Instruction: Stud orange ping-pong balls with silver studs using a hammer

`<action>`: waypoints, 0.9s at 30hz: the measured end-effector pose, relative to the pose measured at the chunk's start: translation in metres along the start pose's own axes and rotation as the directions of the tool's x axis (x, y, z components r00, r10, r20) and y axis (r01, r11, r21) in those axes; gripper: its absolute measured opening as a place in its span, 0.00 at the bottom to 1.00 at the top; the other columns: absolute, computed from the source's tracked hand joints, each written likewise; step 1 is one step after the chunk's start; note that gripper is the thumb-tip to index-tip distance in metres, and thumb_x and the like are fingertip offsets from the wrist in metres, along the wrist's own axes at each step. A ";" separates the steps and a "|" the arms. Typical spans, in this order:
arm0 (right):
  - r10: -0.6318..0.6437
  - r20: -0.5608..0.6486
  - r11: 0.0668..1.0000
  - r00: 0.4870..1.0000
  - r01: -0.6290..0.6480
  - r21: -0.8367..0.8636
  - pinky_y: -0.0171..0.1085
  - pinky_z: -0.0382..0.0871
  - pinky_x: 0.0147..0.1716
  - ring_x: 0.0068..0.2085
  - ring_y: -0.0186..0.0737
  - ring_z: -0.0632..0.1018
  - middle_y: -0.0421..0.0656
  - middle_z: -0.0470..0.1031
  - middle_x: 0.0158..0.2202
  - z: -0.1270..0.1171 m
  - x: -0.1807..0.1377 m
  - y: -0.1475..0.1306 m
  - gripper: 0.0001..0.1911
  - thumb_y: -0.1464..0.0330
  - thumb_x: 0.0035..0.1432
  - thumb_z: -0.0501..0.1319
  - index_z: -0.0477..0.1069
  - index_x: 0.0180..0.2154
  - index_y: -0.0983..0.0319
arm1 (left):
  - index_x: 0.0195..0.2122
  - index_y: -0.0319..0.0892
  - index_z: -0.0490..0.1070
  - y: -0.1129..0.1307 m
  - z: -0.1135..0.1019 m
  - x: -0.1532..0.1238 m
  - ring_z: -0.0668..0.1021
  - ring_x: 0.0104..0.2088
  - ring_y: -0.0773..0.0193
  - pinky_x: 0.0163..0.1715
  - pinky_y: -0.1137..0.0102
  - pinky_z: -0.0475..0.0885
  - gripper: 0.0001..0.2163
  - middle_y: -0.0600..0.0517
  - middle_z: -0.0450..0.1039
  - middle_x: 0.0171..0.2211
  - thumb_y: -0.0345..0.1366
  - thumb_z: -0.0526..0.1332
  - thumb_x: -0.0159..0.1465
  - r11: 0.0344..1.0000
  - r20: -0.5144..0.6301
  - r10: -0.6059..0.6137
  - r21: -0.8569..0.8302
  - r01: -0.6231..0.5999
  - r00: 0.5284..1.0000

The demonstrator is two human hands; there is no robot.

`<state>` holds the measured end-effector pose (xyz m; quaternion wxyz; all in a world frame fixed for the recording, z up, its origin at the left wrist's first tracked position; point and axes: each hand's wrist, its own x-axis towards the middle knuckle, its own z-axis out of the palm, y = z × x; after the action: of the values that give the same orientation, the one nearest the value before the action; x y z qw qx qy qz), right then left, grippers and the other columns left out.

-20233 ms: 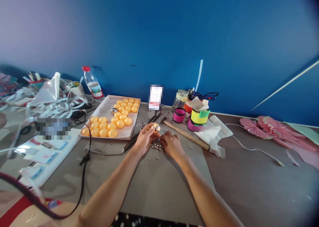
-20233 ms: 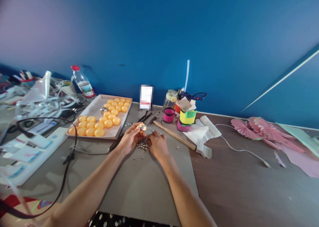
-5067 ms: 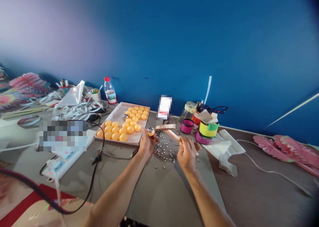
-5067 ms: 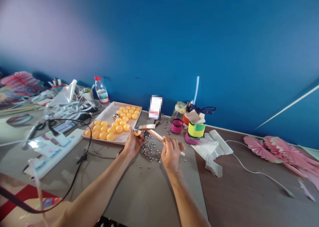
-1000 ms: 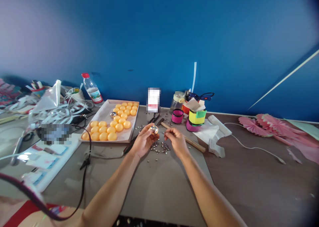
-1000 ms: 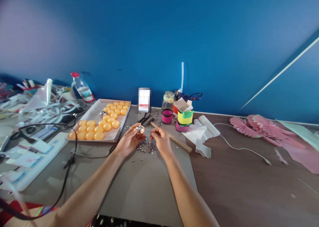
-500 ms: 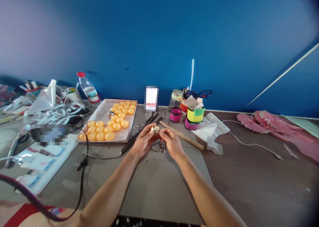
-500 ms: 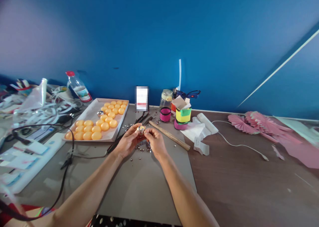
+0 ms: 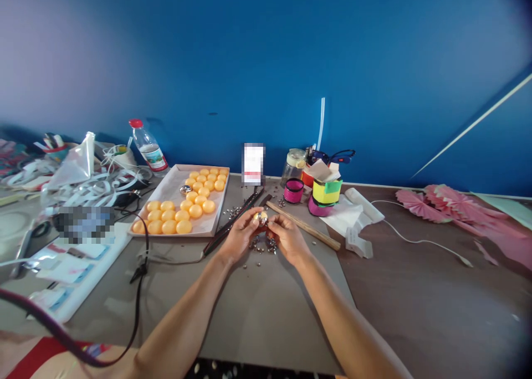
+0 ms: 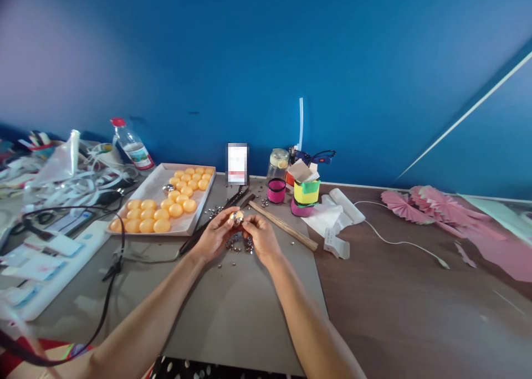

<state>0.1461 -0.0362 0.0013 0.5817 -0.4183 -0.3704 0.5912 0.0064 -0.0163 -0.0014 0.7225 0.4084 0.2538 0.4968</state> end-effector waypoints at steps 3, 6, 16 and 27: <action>-0.021 -0.017 1.000 1.000 0.021 -0.021 0.32 0.57 0.25 0.22 0.31 0.65 0.34 0.67 0.21 -0.001 0.002 0.004 0.12 0.64 0.42 0.67 0.65 0.24 0.60 | 0.46 0.43 0.74 -0.003 -0.001 0.000 0.74 0.37 0.63 0.42 0.68 0.71 0.16 0.49 0.73 0.38 0.38 0.66 0.56 0.999 -0.012 0.024 0.048 -0.024 1.000; -0.045 -0.052 0.998 0.998 0.042 -0.055 0.32 0.57 0.24 0.22 0.30 0.65 0.34 0.67 0.20 -0.001 0.004 0.010 0.11 0.64 0.43 0.66 0.65 0.24 0.60 | 0.47 0.43 0.74 -0.008 -0.003 0.000 0.74 0.39 0.63 0.43 0.69 0.71 0.16 0.49 0.73 0.39 0.38 0.66 0.57 0.989 -0.031 0.045 0.141 -0.040 0.999; -0.227 -0.003 0.812 0.974 0.187 -0.553 0.35 0.63 0.31 0.27 0.35 0.69 0.39 0.70 0.26 -0.018 0.005 -0.007 0.10 0.61 0.54 0.57 0.69 0.31 0.61 | 0.48 0.43 0.71 0.002 0.000 0.002 0.77 0.32 0.66 0.38 0.67 0.72 0.19 0.52 0.75 0.35 0.38 0.68 0.55 0.994 -0.068 -0.071 -0.082 0.065 0.995; 0.025 0.157 -0.050 0.987 0.158 -0.986 0.38 0.60 0.45 0.45 0.42 0.75 0.47 0.75 0.44 -0.013 -0.001 -0.008 0.13 0.70 0.59 0.54 0.74 0.43 0.61 | 0.46 0.42 0.70 0.008 -0.003 0.003 0.79 0.31 0.66 0.38 0.67 0.73 0.18 0.51 0.76 0.37 0.35 0.68 0.54 0.976 -0.072 -0.064 -0.215 0.048 0.995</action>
<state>0.1611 -0.0379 0.0039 0.1019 -0.6522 -0.7387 0.1362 0.0016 -0.0108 0.0036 0.7653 0.3017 0.2387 0.5161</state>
